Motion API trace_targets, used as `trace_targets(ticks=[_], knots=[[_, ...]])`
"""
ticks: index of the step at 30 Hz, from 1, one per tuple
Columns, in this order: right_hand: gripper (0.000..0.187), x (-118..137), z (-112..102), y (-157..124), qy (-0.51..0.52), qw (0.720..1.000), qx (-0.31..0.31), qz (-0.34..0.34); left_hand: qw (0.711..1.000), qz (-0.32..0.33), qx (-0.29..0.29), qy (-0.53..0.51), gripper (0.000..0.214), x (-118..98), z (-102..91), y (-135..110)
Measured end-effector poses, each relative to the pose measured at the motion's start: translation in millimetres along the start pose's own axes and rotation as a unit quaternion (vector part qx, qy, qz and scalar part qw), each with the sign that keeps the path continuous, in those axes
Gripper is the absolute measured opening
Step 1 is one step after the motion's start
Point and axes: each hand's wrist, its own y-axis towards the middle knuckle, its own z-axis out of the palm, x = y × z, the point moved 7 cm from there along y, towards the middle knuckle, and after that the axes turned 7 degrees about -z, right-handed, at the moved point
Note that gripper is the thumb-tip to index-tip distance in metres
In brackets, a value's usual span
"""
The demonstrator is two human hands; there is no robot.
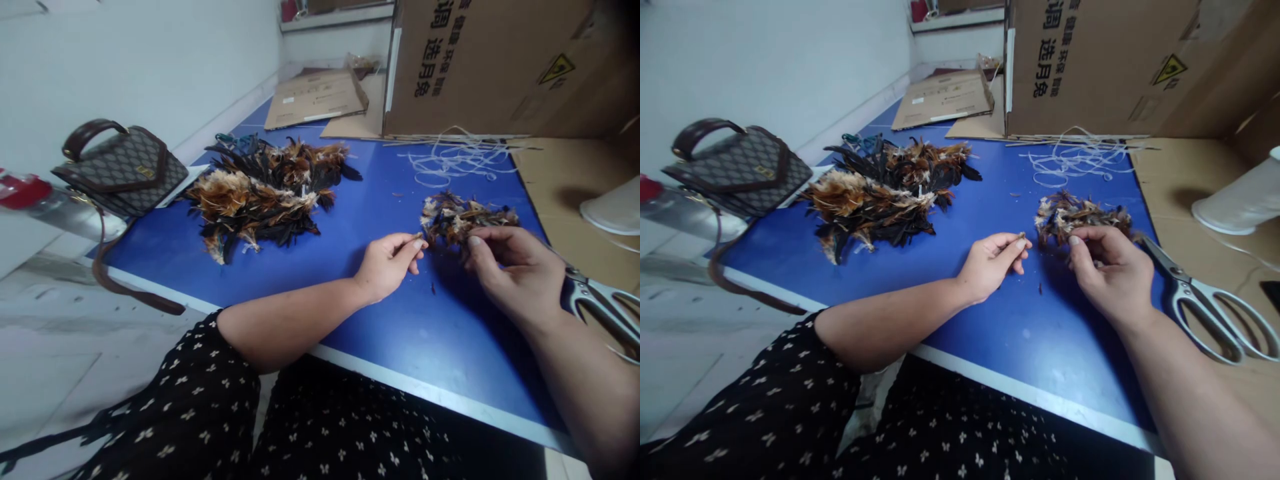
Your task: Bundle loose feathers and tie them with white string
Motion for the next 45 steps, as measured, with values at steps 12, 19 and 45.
trace_targets(ticks=[12, 19, 45], knots=[[0.027, 6, 24, -9, 0.152, 0.981, 0.088, 0.087, 0.981, -0.083, 0.088, -0.15, 0.026, 7, 12.6, -2], [0.037, 15, 34, -13, 0.176, 0.972, 0.14, 0.066, 0.969, -0.103, 0.108, -0.199, 0.029, 5, 17.1, -5], [0.022, 9, 8, 3, -0.003, 0.995, 0.095, -0.038, 0.971, -0.138, 0.111, -0.159, 0.02, -1, 10.8, -2]])
